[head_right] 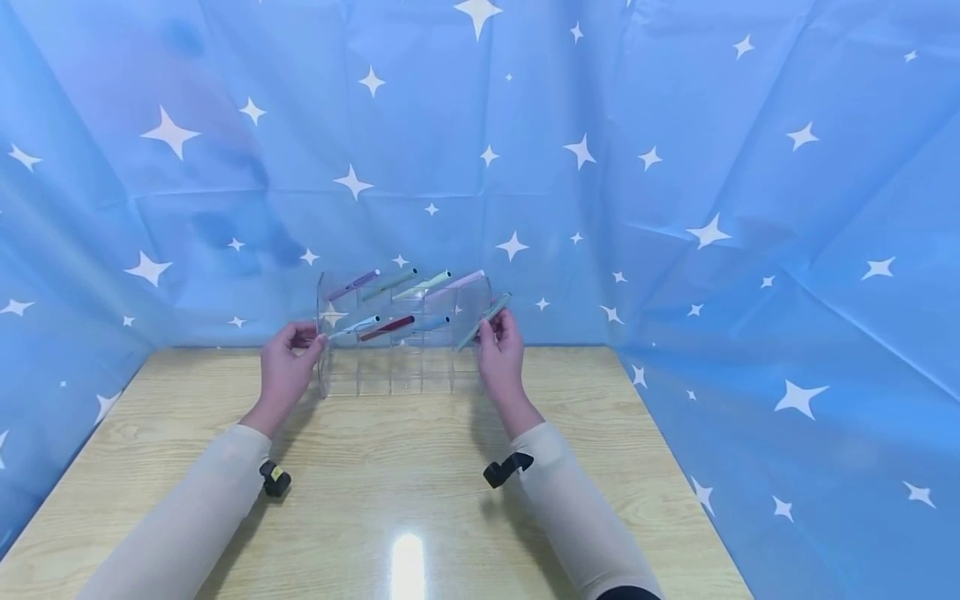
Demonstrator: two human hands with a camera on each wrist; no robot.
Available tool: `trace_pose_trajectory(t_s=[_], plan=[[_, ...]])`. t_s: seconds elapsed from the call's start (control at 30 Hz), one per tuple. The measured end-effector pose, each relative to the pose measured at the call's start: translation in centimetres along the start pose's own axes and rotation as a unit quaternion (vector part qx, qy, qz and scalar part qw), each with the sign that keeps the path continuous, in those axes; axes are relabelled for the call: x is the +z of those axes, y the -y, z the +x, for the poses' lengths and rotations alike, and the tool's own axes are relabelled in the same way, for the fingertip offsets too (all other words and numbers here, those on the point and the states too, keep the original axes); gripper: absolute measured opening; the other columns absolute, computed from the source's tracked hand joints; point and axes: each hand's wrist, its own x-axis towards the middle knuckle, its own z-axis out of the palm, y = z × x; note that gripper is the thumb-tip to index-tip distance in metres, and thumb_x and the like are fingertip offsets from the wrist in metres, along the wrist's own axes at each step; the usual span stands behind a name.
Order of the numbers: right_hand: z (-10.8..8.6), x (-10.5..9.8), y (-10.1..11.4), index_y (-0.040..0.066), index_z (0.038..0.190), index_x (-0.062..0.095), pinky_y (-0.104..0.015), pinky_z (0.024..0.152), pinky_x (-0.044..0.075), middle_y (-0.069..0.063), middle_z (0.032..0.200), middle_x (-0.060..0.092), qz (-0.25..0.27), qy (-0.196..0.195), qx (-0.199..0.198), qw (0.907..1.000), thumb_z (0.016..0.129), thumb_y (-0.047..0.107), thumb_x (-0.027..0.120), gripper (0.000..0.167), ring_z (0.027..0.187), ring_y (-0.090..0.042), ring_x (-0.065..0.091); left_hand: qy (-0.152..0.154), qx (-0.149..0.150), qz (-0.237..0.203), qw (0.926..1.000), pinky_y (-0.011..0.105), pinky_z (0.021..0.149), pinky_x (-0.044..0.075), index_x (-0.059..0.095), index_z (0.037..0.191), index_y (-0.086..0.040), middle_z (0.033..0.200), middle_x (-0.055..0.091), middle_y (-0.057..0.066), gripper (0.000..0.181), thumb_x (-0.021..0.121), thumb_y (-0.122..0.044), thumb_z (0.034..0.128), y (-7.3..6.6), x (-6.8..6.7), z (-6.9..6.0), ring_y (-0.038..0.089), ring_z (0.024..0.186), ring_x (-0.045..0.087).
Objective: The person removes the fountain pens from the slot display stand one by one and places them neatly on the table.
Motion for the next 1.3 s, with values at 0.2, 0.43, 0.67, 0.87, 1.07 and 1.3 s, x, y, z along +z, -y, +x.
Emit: trace_pose_trajectory(t_s=[0.2, 0.43, 0.67, 0.87, 1.07, 1.3], plan=[[-0.9, 0.0, 0.4, 0.0, 0.144, 0.064, -0.037, 0.088, 0.066, -0.022, 0.111, 0.063, 0.014, 0.031, 0.006, 0.9994, 0.111, 0.007, 0.068, 0.034, 0.093, -0.019, 0.064, -0.001, 0.003, 0.005, 1.0, 0.016, 0.078, 0.054, 0.075, 0.124, 0.001, 0.112, 0.078, 0.012, 0.025, 0.079, -0.013, 0.1043, 0.2, 0.1, 0.0, 0.02, 0.097, 0.07], [-2.0, 0.5, 0.9, -0.004, 0.142, 0.061, -0.032, 0.079, 0.067, -0.007, 0.111, 0.065, 0.04, 0.045, 0.036, 0.9975, 0.105, 0.001, 0.073, 0.039, 0.092, -0.013, 0.068, 0.0, 0.005, 0.0, 1.0, 0.018, 0.081, 0.055, 0.075, 0.124, 0.0, 0.112, 0.078, 0.013, 0.025, 0.08, -0.013, 0.1036, 0.2, 0.0, 0.1, 0.021, 0.098, 0.071], [-3.2, 1.3, 1.1, -0.004, 0.145, 0.06, -0.034, 0.08, 0.067, -0.012, 0.115, 0.067, 0.045, 0.065, 0.076, 0.994, 0.104, -0.002, 0.074, 0.044, 0.092, -0.012, 0.07, 0.002, 0.005, -0.005, 1.0, 0.02, 0.081, 0.054, 0.076, 0.122, -0.003, 0.111, 0.078, 0.011, 0.023, 0.08, -0.015, 0.1033, 0.2, 0.0, 0.1, 0.021, 0.097, 0.07], [-4.3, 2.3, 1.2, -0.003, 0.142, 0.062, -0.032, 0.08, 0.067, -0.016, 0.116, 0.068, 0.039, 0.09, 0.1, 0.9902, 0.103, -0.004, 0.073, 0.04, 0.093, -0.012, 0.072, 0.001, 0.001, -0.006, 1.0, 0.019, 0.079, 0.054, 0.076, 0.122, -0.003, 0.11, 0.078, 0.01, 0.023, 0.081, -0.013, 0.1023, 0.3, -0.1, 0.1, 0.019, 0.096, 0.07], [-5.4, 3.4, 1.2, -0.005, 0.136, 0.066, -0.038, 0.083, 0.068, -0.007, 0.11, 0.072, 0.042, 0.108, 0.125, 0.9854, 0.101, -0.005, 0.076, 0.036, 0.091, -0.012, 0.073, 0.003, -0.005, -0.004, 1.0, 0.018, 0.077, 0.054, 0.076, 0.122, -0.003, 0.111, 0.078, 0.011, 0.022, 0.081, -0.013, 0.1026, 0.2, -0.1, 0.1, 0.019, 0.097, 0.07], [-7.0, 4.6, 0.9, -0.002, 0.135, 0.069, -0.038, 0.083, 0.068, -0.007, 0.109, 0.072, 0.032, 0.155, 0.144, 0.9769, 0.103, 0.0, 0.077, 0.034, 0.094, -0.016, 0.074, 0.004, -0.002, -0.01, 0.9999, 0.016, 0.075, 0.053, 0.076, 0.122, 0.001, 0.112, 0.078, 0.014, 0.023, 0.08, -0.01, 0.1023, -0.1, -0.2, 0.0, 0.022, 0.097, 0.07]])
